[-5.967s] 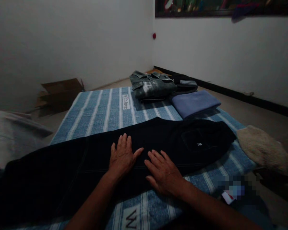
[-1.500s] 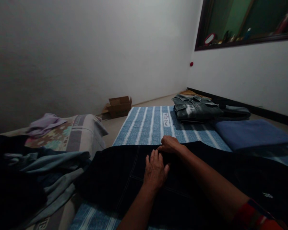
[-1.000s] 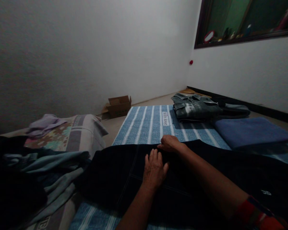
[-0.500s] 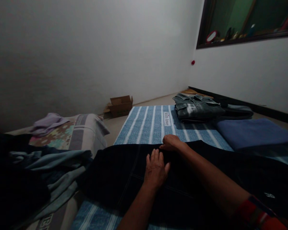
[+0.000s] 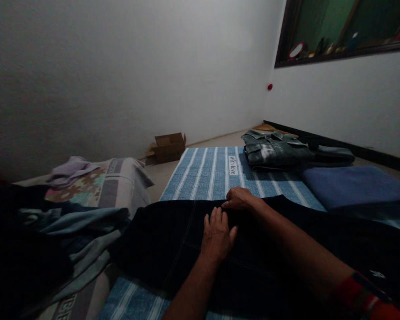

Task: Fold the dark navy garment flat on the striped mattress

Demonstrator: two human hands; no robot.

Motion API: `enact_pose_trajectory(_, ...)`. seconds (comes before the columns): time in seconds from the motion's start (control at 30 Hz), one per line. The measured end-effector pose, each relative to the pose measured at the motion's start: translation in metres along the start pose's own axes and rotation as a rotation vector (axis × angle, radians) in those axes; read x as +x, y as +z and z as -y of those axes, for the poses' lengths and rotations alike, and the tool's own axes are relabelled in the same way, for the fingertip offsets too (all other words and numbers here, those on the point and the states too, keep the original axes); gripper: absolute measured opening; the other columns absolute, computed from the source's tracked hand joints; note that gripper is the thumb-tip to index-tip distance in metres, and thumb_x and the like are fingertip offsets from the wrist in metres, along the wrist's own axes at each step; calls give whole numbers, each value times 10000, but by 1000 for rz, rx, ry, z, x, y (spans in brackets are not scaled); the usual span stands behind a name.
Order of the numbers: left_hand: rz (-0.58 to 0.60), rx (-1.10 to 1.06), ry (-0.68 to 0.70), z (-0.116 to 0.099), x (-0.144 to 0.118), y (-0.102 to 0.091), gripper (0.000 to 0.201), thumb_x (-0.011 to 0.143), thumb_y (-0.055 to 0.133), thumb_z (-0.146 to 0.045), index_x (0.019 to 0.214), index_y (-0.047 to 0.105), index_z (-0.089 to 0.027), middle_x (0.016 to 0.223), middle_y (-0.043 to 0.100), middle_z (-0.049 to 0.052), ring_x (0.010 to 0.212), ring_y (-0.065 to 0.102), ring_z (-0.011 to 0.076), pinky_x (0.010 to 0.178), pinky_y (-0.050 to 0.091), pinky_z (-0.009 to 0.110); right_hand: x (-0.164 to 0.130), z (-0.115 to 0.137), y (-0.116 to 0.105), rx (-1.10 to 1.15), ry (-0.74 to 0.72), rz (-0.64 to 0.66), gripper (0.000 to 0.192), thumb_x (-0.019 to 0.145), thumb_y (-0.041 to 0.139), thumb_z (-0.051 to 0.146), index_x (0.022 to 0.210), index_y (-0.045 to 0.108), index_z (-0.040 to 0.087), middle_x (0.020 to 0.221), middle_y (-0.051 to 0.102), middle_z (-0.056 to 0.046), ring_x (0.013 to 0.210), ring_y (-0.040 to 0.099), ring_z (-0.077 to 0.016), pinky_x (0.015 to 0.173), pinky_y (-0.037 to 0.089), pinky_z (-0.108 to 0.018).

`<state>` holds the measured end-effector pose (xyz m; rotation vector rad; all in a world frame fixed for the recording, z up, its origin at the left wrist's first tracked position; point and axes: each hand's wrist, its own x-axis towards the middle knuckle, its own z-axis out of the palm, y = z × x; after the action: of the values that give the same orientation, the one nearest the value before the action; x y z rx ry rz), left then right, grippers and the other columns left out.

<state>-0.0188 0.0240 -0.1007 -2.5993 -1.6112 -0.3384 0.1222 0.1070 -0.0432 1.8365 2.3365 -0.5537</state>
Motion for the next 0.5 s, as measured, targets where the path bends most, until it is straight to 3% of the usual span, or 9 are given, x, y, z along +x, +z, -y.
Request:
enact_pose_trajectory(0.23, -19, 1, 4, 1, 0, 1, 449, 882, 498, -345, 1254, 511, -95, 1368, 488, 203, 1320, 391, 313, 1053, 332, 546, 4, 3, -6, 4, 16, 42, 354, 887, 546, 487, 920, 646, 149, 977, 670, -58, 921, 625, -186, 830, 492, -394)
enact_pose_trajectory(0.5, 1, 20, -5, 0, -1, 0, 480, 892, 491, -378, 1269, 507, -81, 1386, 467, 205, 1326, 382, 312, 1069, 321, 534, 6, 4, -2, 42, 78, -26, 367, 919, 500, 473, 1023, 622, 143, 1051, 644, -73, 948, 617, -192, 853, 488, -412)
